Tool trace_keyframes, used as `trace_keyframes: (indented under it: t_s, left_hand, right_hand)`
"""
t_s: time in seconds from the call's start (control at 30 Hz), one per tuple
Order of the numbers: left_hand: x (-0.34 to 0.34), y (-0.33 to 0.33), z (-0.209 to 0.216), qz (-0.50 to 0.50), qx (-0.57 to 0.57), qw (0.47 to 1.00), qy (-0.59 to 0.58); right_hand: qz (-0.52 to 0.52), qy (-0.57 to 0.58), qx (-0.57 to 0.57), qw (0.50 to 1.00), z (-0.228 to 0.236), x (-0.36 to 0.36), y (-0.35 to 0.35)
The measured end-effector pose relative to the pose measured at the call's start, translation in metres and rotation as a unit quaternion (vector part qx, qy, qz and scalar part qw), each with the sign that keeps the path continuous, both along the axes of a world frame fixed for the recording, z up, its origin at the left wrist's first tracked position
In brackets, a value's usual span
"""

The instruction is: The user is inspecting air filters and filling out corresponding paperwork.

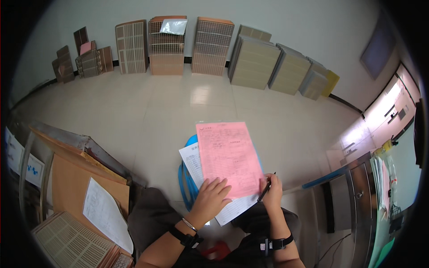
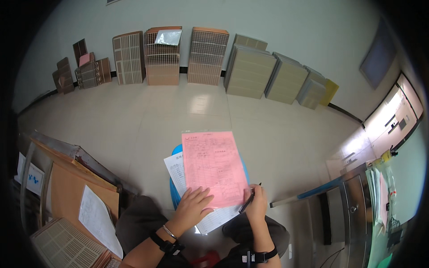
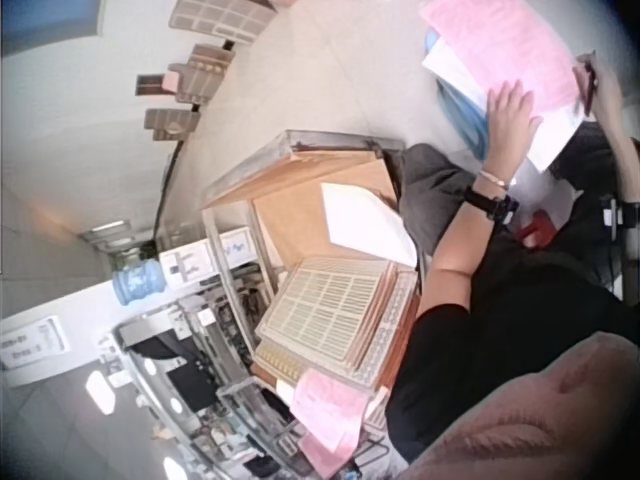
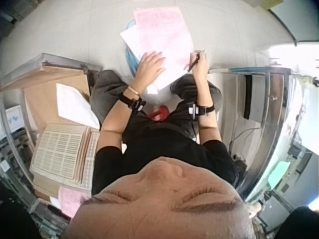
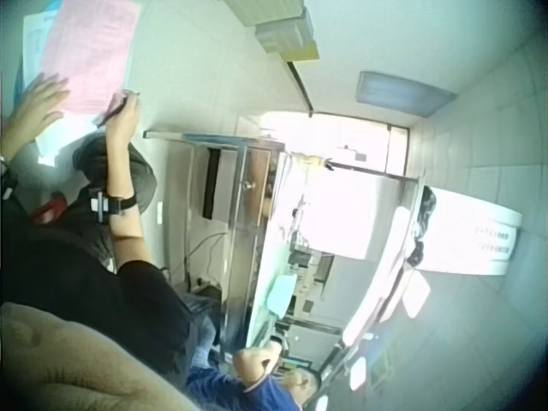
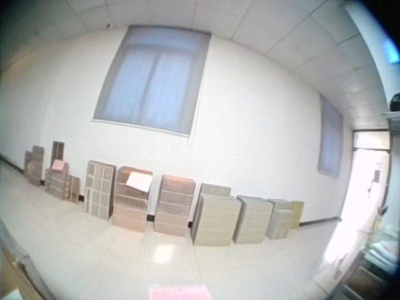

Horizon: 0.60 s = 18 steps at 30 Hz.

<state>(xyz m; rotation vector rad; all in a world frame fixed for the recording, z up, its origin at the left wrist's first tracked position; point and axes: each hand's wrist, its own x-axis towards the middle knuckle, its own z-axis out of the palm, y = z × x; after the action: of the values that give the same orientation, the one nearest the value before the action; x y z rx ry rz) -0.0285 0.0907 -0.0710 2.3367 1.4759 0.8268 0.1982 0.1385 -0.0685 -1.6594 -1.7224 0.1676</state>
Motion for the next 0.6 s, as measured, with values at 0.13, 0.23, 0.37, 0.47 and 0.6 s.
trace_keyframes:
  t_s: [0.13, 0.23, 0.37, 0.47, 0.6]
  left_hand:
    - [0.001, 0.000, 0.000, 0.003, 0.002, 1.000, -0.003]
    - [0.002, 0.000, -0.001, 0.005, 0.004, 1.000, -0.009]
    - [0.008, -0.001, 0.011, 0.039, 0.004, 0.997, -0.067]
    - [0.014, 0.001, 0.020, 0.081, 0.004, 0.994, -0.079]
    - [0.015, 0.011, -0.004, 0.117, -0.013, 0.990, -0.081]
  right_hand:
    - [0.009, -0.112, 0.012, 0.994, 0.018, -0.015, 0.000]
    - [0.012, -0.184, 0.039, 0.982, 0.023, -0.018, 0.002]
    - [0.053, -0.012, 0.074, 0.996, 0.027, -0.019, 0.010]
    - [0.145, 0.306, -0.085, 0.937, 0.039, -0.025, 0.012]
    - [0.196, 0.620, -0.123, 0.750, 0.044, -0.064, 0.023]
